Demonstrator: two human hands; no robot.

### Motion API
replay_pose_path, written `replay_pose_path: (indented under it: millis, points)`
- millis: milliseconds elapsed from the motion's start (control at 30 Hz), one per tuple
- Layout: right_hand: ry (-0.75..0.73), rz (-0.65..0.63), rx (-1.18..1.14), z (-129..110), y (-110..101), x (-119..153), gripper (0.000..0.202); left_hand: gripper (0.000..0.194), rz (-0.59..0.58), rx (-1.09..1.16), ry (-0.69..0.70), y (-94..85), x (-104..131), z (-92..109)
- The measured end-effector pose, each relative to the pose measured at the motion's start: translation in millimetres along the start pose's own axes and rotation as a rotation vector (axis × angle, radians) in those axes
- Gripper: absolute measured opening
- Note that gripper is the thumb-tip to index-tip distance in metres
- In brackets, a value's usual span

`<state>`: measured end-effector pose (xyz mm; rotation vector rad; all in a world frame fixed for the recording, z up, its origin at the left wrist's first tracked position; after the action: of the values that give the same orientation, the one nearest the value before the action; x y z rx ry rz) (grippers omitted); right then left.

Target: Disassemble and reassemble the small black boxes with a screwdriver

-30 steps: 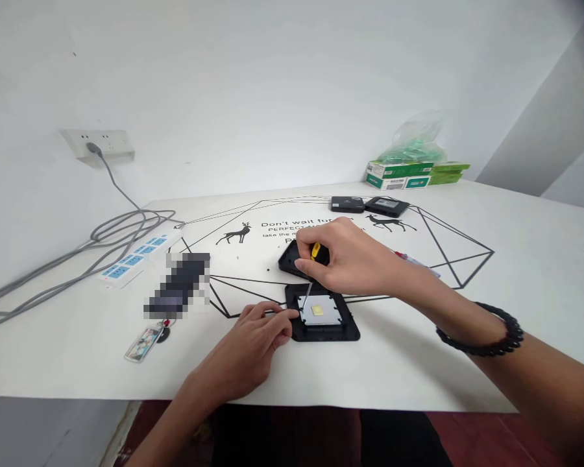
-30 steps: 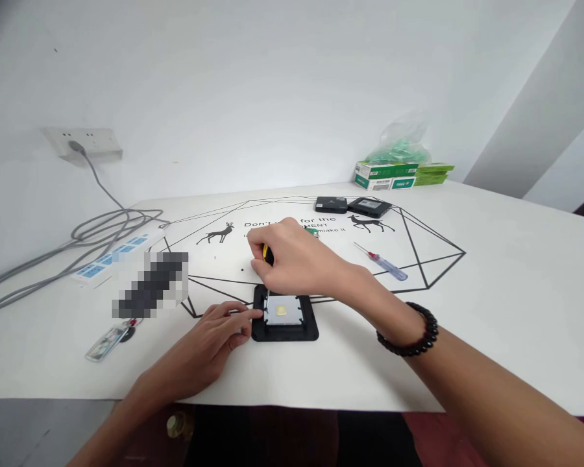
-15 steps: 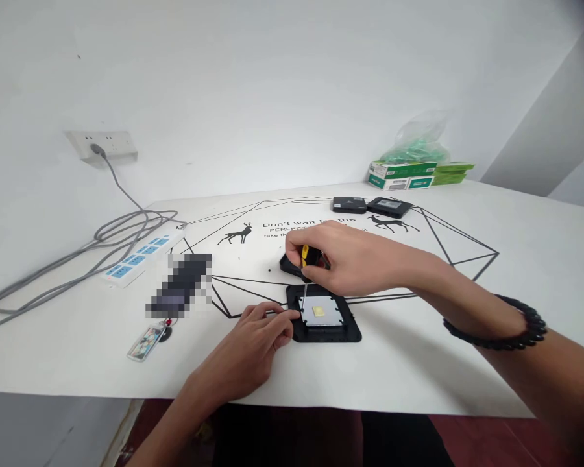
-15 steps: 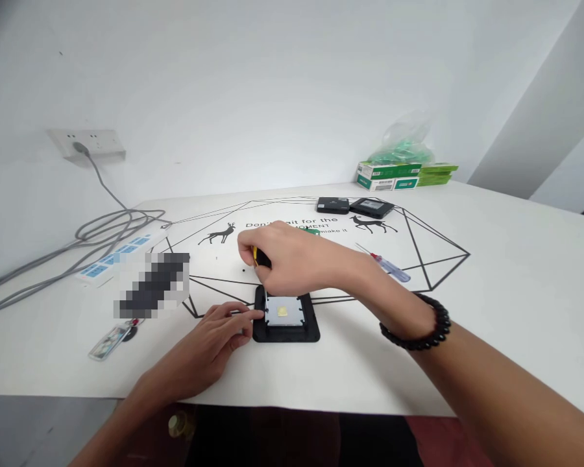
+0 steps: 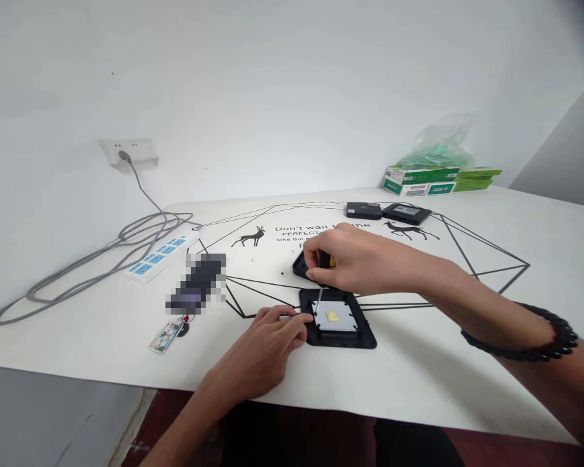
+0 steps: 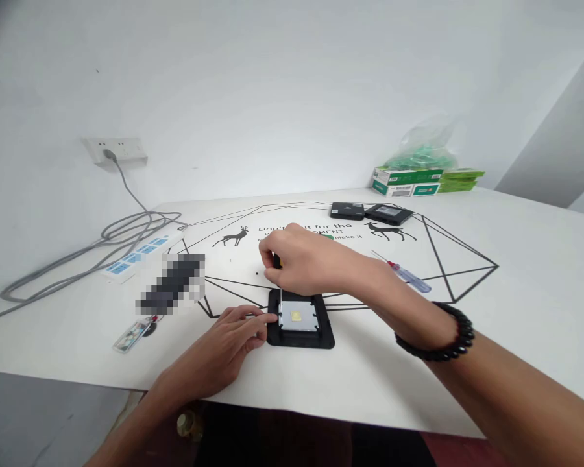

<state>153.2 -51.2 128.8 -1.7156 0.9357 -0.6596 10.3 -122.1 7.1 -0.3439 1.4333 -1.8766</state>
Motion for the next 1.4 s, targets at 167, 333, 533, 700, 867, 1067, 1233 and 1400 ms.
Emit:
replay_pose_path:
  millis: [167, 333, 533, 700, 867, 1067, 1233, 1400]
  points:
    - [-0.001, 0.053, 0.002, 4, -1, 4, 0.011, 0.028, 0.001, -0.005, 0.004, -0.9, 0, 1]
    - [-0.033, 0.020, 0.004, 2, -1, 12, 0.008, 0.035, 0.015, 0.010, 0.011, -0.2, 0, -1]
    - [0.079, 0.062, 0.009, 1, -3, 9, 0.011, 0.025, 0.092, 0.071, 0.011, -2.9, 1, -1]
    - [0.260, 0.089, -0.090, 20, -2, 9, 0.018, 0.016, 0.340, 0.380, -0.201, -16.0, -2, -8]
    - [0.228, 0.088, -0.060, 27, -5, 9, 0.018, 0.019, 0.504, 0.758, -0.290, -24.5, -38, -22]
    - [-0.051, -0.061, -0.047, 2, -8, 11, 0.008, 0.019, 0.792, 0.965, -0.271, -54.7, -98, -60]
    - [-0.067, -0.124, 0.012, -3, -9, 7, 0.011, 0.015, 0.811, 0.996, -0.214, -57.5, -124, -74]
    - [-0.088, -0.101, -0.021, 2, -6, 6, 0.012, 0.016, 0.692, 1.129, -0.227, -33.8, -129, -87]
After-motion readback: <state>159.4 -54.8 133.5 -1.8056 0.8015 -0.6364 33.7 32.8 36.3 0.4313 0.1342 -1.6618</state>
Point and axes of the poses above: each hand's wrist, its own x-axis away from the middle knuckle, its own y-axis out of the palm, z = x × y, the point moved 5 cm from there along -x, towards the middle knuckle, and after that the axes turned 7 degrees about y, right-handed, at the moved point
